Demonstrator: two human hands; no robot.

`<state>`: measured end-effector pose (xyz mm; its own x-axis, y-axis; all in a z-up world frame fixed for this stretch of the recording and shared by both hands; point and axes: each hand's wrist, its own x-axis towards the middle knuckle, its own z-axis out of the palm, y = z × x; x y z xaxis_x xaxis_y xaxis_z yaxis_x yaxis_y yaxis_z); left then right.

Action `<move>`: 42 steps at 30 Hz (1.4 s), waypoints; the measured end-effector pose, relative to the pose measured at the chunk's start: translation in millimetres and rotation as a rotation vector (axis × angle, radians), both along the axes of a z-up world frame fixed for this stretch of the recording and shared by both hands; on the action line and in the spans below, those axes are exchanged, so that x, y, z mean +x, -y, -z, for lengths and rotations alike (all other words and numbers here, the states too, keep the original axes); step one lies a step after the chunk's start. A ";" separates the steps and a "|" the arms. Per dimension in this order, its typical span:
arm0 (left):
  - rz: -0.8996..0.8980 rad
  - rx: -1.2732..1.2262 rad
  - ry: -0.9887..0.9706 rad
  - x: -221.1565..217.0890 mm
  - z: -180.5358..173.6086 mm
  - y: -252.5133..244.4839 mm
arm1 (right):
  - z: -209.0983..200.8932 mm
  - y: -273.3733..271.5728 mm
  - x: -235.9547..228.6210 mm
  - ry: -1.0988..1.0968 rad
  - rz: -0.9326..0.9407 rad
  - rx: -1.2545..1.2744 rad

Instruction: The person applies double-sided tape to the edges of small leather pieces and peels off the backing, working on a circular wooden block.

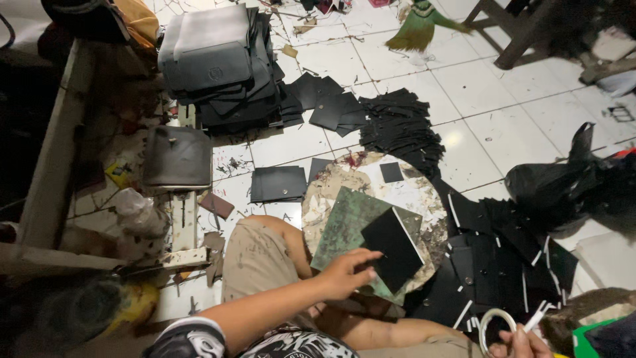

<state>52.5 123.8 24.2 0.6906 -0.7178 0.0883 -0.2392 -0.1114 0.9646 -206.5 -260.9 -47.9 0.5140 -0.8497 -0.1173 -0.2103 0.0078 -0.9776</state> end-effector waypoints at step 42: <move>0.015 0.521 0.981 -4.4 -17.4 -56.4 | -77.7 -134.2 95.0 -0.395 -0.565 -0.028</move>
<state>48.2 180.2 41.5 0.4778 -0.8336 0.2771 -0.8776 -0.4390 0.1924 -111.5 -126.7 29.8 0.8023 -0.4692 -0.3689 -0.5152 -0.2324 -0.8249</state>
